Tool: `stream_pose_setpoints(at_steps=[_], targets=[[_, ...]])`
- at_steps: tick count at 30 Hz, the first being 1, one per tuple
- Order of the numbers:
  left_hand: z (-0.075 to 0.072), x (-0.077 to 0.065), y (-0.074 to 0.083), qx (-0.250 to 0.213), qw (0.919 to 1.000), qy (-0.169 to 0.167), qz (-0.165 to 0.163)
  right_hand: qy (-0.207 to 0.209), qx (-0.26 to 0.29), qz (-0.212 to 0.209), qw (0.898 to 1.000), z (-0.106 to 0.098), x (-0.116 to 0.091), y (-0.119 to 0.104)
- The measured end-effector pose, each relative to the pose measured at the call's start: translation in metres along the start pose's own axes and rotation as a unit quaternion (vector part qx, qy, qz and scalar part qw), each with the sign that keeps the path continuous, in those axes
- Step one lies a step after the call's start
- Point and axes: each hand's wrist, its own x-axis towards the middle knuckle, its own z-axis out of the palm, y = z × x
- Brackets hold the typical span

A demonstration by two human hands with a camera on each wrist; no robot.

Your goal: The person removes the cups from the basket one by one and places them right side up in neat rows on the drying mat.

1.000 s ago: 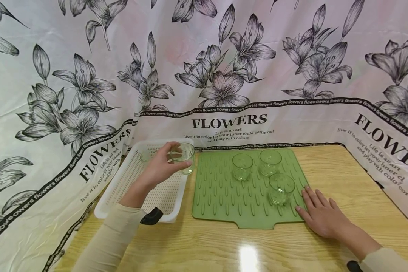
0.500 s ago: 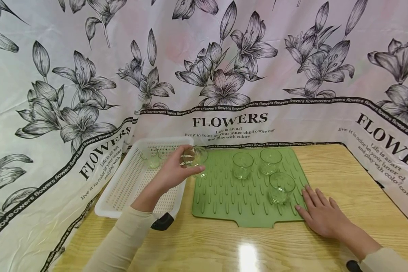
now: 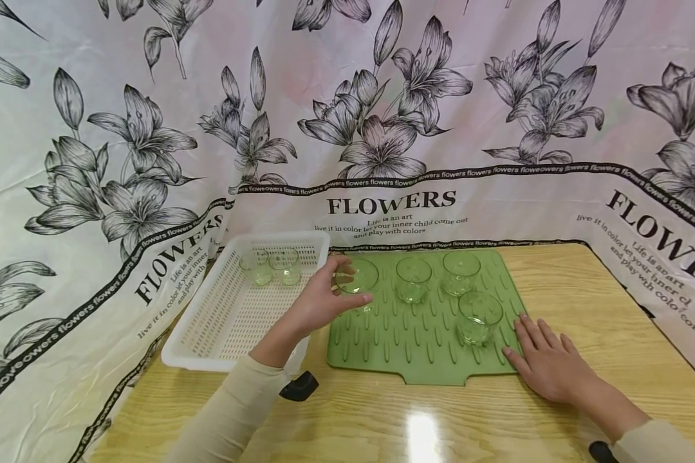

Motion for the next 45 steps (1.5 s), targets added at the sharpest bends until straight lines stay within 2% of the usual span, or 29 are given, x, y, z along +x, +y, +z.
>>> stream_pose_setpoints(at_steps=[12, 28, 39, 45], targets=[[0.035, 0.008, 0.000, -0.024, 0.9996, 0.003, -0.010, 0.004, -0.006, -0.001, 1.000, -0.001, 0.000, 0.001], [0.080, 0.018, -0.013, -0.036, 0.9986, -0.010, -0.037, 0.001, -0.003, -0.001, 1.000, 0.002, -0.002, 0.003], [0.098, 0.024, -0.021, -0.016, 0.9989, -0.032, -0.029, 0.005, -0.010, 0.001, 1.000, 0.003, -0.001, 0.002], [0.106, 0.025, -0.023, -0.009, 0.9987, -0.034, -0.038, 0.008, -0.012, 0.000, 1.000, 0.003, -0.001, 0.001]])
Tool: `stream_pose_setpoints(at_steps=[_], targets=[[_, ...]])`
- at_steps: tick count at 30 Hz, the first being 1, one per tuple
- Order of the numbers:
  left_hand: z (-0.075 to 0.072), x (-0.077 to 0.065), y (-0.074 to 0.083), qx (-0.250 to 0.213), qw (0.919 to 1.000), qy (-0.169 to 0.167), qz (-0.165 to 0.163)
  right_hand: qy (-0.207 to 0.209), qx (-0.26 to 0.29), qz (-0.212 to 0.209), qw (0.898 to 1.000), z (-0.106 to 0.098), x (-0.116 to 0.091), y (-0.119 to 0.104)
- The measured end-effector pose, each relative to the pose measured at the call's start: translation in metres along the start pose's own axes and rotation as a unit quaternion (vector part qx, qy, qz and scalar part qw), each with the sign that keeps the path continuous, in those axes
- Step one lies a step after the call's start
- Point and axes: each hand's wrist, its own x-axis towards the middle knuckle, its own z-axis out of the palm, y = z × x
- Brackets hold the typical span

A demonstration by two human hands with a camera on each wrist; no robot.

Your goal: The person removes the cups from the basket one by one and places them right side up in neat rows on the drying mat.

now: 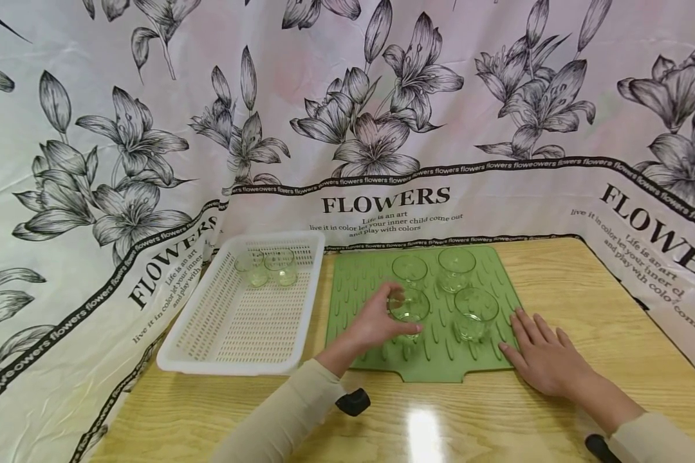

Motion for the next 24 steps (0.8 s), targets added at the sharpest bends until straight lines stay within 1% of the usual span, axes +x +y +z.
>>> stream_pose_setpoints(at_steps=[4, 11, 15, 24], targets=[[0.003, 0.001, -0.002, 0.004, 0.9999, 0.004, -0.009, -0.003, 0.001, 0.000, 1.000, 0.000, 0.000, -0.001], [0.010, 0.004, -0.005, 0.012, 0.9999, -0.002, 0.003, -0.008, 0.003, 0.001, 1.000, -0.002, 0.000, -0.001], [0.013, 0.005, -0.008, 0.014, 0.9999, -0.004, 0.003, -0.009, 0.004, 0.001, 1.000, -0.002, 0.001, 0.000], [0.014, 0.003, -0.008, 0.024, 0.9997, -0.009, 0.003, -0.005, 0.000, -0.001, 1.000, 0.000, 0.001, 0.001]])
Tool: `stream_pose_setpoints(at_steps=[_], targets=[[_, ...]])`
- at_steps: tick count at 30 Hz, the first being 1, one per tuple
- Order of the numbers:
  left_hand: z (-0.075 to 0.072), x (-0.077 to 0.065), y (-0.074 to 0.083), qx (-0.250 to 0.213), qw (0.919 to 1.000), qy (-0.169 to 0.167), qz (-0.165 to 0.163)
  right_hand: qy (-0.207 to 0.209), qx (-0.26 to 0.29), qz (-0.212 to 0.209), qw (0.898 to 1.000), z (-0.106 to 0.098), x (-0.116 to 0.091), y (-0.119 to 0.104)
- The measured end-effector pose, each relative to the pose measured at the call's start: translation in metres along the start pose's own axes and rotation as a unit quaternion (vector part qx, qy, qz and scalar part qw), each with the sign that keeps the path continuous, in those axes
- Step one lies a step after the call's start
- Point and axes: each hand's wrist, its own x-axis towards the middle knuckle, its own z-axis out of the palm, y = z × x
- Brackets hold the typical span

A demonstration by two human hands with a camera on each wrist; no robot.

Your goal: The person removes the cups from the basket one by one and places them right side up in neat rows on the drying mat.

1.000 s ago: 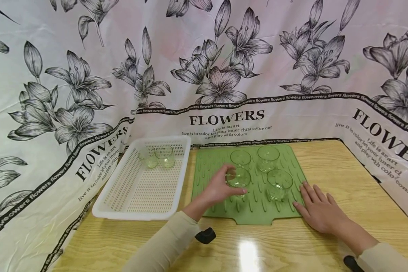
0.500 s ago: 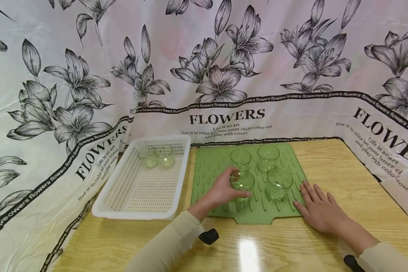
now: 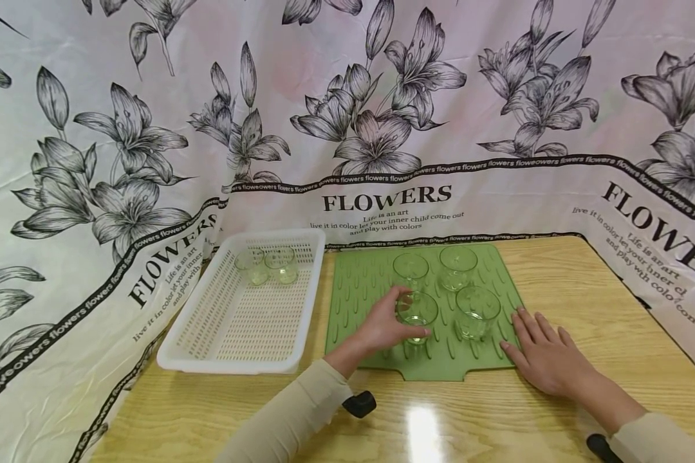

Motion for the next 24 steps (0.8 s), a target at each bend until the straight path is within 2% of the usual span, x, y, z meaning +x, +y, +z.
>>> stream_pose_setpoints(at_steps=[15, 24], targets=[[-0.0001, -0.0002, -0.0001, -0.001, 1.0000, -0.003, 0.001, -0.003, 0.004, 0.002, 1.000, -0.0012, 0.0004, -0.0013], [0.0023, -0.0001, -0.0001, 0.003, 0.9999, 0.008, 0.007, 0.002, -0.001, 0.002, 1.000, 0.0005, 0.0002, -0.0004]])
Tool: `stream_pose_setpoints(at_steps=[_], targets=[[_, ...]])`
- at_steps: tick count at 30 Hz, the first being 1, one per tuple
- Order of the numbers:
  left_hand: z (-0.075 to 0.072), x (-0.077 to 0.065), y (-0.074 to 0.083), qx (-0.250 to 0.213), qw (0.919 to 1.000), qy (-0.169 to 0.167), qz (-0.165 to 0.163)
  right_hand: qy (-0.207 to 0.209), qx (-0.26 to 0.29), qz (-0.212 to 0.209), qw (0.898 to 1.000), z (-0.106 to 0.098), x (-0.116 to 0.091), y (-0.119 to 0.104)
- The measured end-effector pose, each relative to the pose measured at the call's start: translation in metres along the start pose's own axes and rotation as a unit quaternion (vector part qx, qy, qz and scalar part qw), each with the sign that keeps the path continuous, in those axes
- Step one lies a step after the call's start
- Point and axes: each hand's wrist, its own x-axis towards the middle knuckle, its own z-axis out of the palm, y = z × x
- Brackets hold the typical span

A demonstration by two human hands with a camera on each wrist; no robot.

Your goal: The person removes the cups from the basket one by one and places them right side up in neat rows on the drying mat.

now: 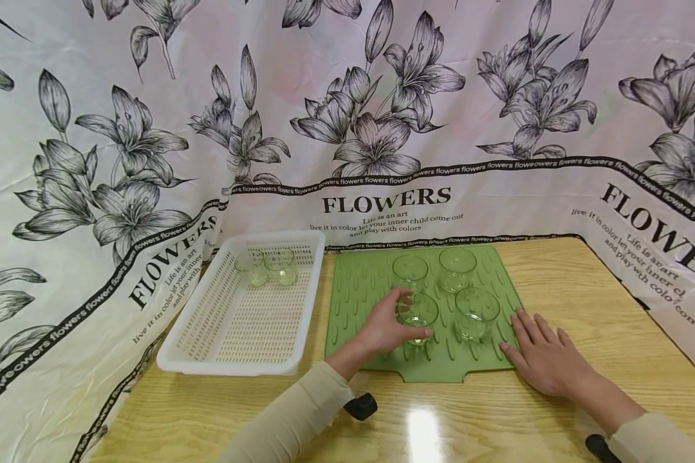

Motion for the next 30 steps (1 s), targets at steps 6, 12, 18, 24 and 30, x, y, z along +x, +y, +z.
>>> stream_pose_setpoints(at_steps=[6, 12, 18, 24, 30], targets=[[0.002, 0.000, 0.001, -0.004, 0.9999, 0.011, -0.005, -0.001, 0.006, 0.000, 1.000, 0.000, -0.001, 0.000], [0.002, 0.000, 0.000, -0.013, 0.9998, 0.013, -0.005, -0.002, 0.006, -0.003, 1.000, 0.000, 0.000, 0.000], [0.000, -0.002, 0.001, 0.002, 1.0000, 0.008, -0.003, 0.001, 0.007, -0.004, 1.000, -0.001, 0.000, -0.001], [-0.003, -0.004, 0.003, 0.022, 0.9996, 0.014, -0.013, -0.002, 0.011, -0.005, 1.000, -0.001, 0.000, -0.003], [-0.015, -0.011, 0.009, 0.065, 0.9978, 0.007, 0.011, 0.001, 0.004, -0.005, 1.000, -0.002, 0.001, -0.002]])
